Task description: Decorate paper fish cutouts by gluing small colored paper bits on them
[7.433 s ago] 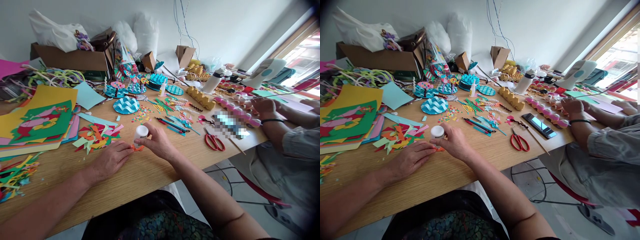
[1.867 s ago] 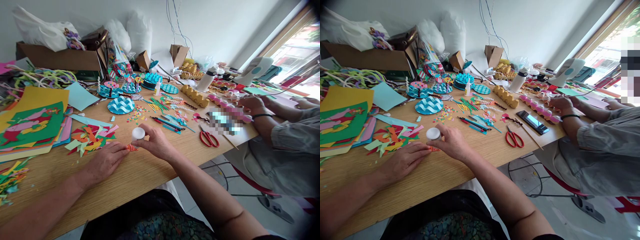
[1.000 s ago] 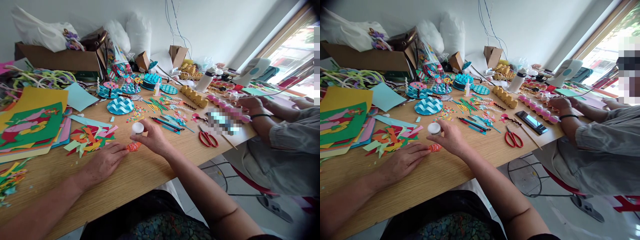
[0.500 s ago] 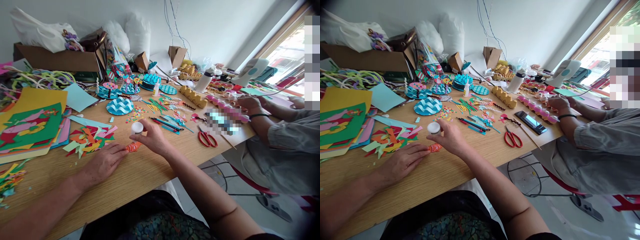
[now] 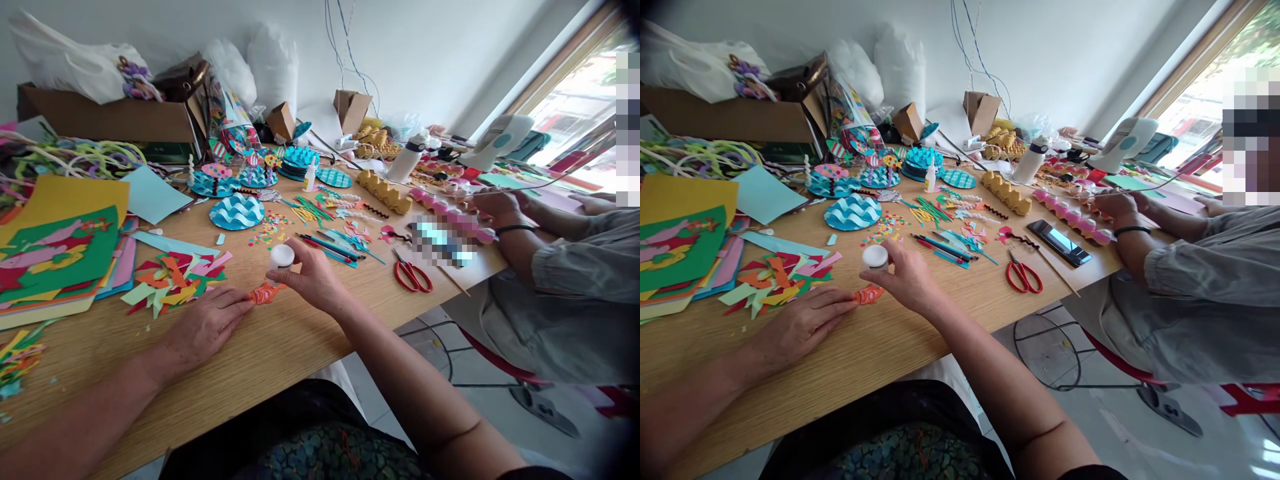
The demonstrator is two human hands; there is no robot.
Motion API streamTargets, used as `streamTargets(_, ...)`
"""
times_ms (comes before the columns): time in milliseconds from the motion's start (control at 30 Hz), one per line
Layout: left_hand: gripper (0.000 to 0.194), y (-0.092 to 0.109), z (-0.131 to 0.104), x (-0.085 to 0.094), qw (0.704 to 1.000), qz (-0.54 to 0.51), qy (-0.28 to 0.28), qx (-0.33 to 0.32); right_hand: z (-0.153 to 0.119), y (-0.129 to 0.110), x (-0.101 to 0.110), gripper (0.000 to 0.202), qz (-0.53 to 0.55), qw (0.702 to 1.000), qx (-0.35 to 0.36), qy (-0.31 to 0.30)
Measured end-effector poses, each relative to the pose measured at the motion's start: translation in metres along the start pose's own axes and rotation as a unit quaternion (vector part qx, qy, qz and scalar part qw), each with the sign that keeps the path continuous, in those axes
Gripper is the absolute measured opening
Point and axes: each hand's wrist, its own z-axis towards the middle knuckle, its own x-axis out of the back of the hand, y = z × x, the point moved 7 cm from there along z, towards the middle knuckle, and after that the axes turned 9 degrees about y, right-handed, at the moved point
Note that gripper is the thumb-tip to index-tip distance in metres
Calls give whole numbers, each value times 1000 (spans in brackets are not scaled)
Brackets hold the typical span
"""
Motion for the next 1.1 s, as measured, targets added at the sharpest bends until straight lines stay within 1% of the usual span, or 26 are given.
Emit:
streamTargets(200, 27, -3, -2, -2, 1000, -9, -9, 17, -4, -6, -3, 23, -3, 1000, 20, -14)
streamTargets(333, 28, -4, -3, -3, 1000, -4, -8, 16, -4, -6, 0, 24, -12, 1000, 18, -4)
streamTargets(467, 28, -3, -2, -3, 1000, -11, -11, 19, -5, -5, -1, 22, -19, 999, 21, -15)
streamTargets(633, 28, -3, -2, -2, 1000, -12, -12, 18, -6, -5, 0, 23, -16, 1000, 18, -4)
streamTargets(767, 27, -3, -3, -3, 1000, -16, -10, 22, -7, -6, -3, 22, -18, 999, 18, -23)
streamTargets(967, 26, -5, -5, -4, 999, -22, -12, 26, -7, -11, -1, 23, -5, 1000, 18, -9)
streamTargets(1100, 26, -6, -6, -5, 999, -27, -17, 22, -9, -16, -5, 23, 15, 999, 27, -13)
